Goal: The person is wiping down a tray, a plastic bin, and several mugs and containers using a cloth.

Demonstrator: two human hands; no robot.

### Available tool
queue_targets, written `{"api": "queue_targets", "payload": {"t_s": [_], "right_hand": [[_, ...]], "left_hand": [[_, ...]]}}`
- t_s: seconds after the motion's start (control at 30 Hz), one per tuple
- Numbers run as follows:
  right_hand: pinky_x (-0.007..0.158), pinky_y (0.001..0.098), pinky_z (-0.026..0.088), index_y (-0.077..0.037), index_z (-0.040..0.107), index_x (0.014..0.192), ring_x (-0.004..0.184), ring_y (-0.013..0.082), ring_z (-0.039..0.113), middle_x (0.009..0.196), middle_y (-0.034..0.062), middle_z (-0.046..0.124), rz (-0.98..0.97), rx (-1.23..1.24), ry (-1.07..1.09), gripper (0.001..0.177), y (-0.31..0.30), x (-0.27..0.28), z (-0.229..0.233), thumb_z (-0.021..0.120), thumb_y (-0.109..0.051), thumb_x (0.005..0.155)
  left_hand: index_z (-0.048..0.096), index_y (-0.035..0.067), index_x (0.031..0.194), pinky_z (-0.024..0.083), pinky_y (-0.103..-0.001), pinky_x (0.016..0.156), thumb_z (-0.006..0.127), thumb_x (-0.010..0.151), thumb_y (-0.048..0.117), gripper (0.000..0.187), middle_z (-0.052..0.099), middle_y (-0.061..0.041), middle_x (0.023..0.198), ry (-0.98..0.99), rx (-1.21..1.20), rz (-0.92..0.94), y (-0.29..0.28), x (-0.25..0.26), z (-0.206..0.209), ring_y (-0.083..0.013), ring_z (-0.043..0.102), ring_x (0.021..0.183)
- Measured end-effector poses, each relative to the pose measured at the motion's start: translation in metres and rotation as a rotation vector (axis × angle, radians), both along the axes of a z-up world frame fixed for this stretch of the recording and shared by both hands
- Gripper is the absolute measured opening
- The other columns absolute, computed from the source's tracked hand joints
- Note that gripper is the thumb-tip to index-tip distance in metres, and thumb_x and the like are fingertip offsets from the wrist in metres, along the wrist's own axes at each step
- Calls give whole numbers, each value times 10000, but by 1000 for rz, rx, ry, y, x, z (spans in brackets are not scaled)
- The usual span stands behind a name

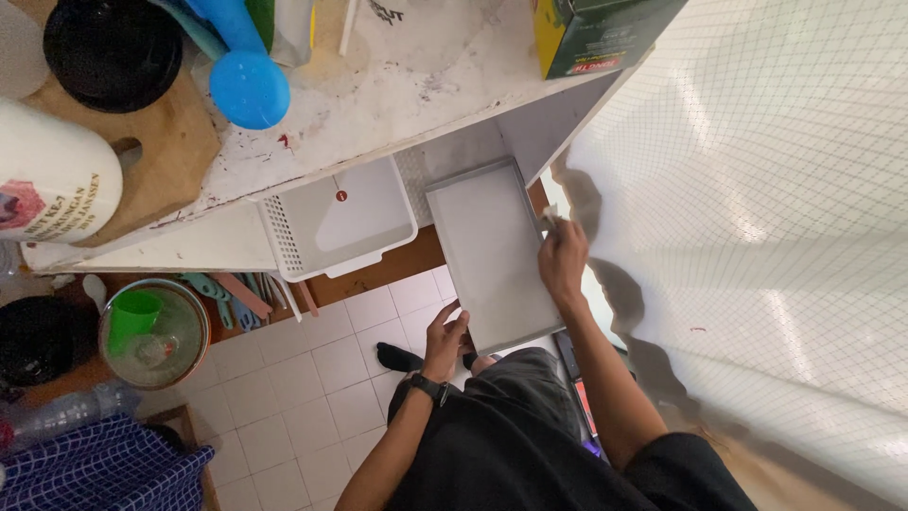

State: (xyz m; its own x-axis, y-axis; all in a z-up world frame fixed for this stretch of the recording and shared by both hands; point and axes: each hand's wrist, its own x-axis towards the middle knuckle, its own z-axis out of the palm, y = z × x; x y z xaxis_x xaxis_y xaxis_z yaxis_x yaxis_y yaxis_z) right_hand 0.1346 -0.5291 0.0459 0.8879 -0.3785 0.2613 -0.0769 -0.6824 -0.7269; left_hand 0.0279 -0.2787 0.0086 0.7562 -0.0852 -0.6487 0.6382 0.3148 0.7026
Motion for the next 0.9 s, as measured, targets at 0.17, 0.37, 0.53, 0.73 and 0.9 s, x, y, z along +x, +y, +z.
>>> {"api": "queue_targets", "payload": {"t_s": [0.17,0.37,0.53,0.73,0.9], "right_hand": [[719,496,445,-62,648,1039,842,348,622,885,174,638,58,356,229,167,-16,72,-81,523,-155,976],[882,623,443,-32,620,1115,1037,544,619,1007,312,668,35,363,462,296,-10,-28,-21,478,-276,1026],[913,594,458,-75,610,1144,1089,505,632,1042,285,679,-243,404,558,247,-13,-105,-57,498,-256,1018],[1074,579,518,5,139,1594,1268,460,558,1440,408,418,-651,1275,182,607,49,-111,-10,327,-44,1019],[975,583,580,102,511,1309,925,378,658,1127,305,599,-489,1421,475,445,104,-131,-33,449,40,873]], "left_hand": [[532,68,1450,660,-507,657,739,954,318,593,700,-221,965,-23,8,-13,-1,-5,4,-363,754,836],[524,126,1463,654,-471,639,721,963,302,565,691,-163,981,19,15,47,-4,18,-13,-349,755,787],[525,136,1457,655,-433,615,702,974,304,541,684,-135,967,7,32,42,-8,37,-5,-331,759,766],[527,152,1461,653,-443,640,696,982,307,531,693,-147,992,4,56,20,-7,36,-17,-352,761,802],[501,151,1475,659,-435,647,685,991,329,548,682,-143,991,2,30,46,-15,36,-23,-340,758,792]]}}
